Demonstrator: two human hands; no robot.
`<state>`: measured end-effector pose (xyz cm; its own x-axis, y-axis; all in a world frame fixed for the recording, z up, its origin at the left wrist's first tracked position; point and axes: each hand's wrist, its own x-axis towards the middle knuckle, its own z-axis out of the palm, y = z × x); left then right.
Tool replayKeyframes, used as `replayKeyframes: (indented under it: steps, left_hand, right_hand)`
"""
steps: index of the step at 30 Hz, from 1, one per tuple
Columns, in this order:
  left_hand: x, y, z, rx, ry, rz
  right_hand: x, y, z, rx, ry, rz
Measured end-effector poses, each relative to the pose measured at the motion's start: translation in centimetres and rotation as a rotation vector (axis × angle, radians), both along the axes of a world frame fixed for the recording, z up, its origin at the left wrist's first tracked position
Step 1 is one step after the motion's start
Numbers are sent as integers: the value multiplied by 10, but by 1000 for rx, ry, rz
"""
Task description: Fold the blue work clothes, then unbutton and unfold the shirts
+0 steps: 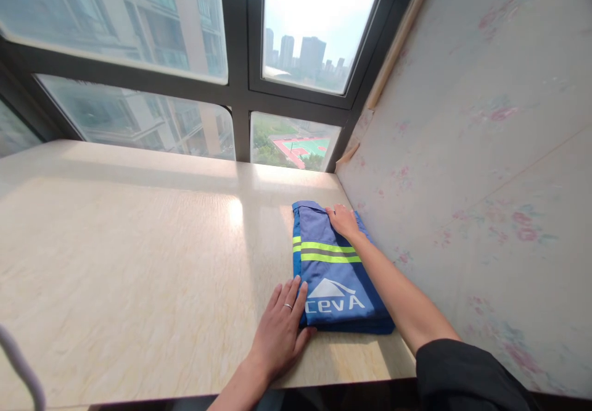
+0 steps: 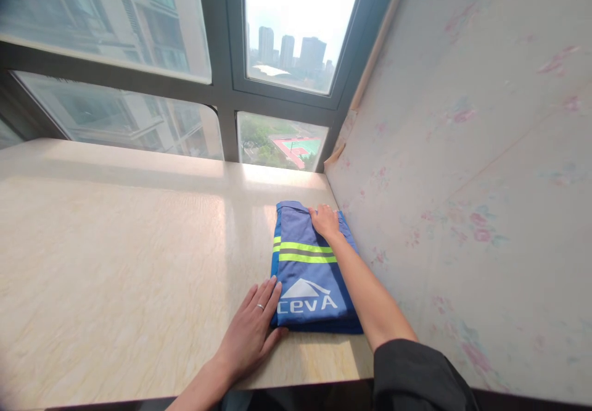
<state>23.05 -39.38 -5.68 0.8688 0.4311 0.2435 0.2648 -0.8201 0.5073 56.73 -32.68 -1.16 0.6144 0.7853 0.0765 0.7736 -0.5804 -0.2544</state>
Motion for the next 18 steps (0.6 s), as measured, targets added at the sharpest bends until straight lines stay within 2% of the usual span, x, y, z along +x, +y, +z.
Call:
replayKeyframes:
  steps: [7,11,14,18]
  left_hand:
    - [-1,1,4,-33,17,-9]
    - [-3,2,10,-181,-13,-28]
    - [-6,5,15,-402,-149,-5]
    - [-14,19,22,-805,-391,167]
  right_hand:
    - [7,2,1,-29,5,-44]
    - [0,-5,9,20,8,-45]
    - [-31,-17,14,105,29,26]
    - [-119,-42,22,422,307,293]
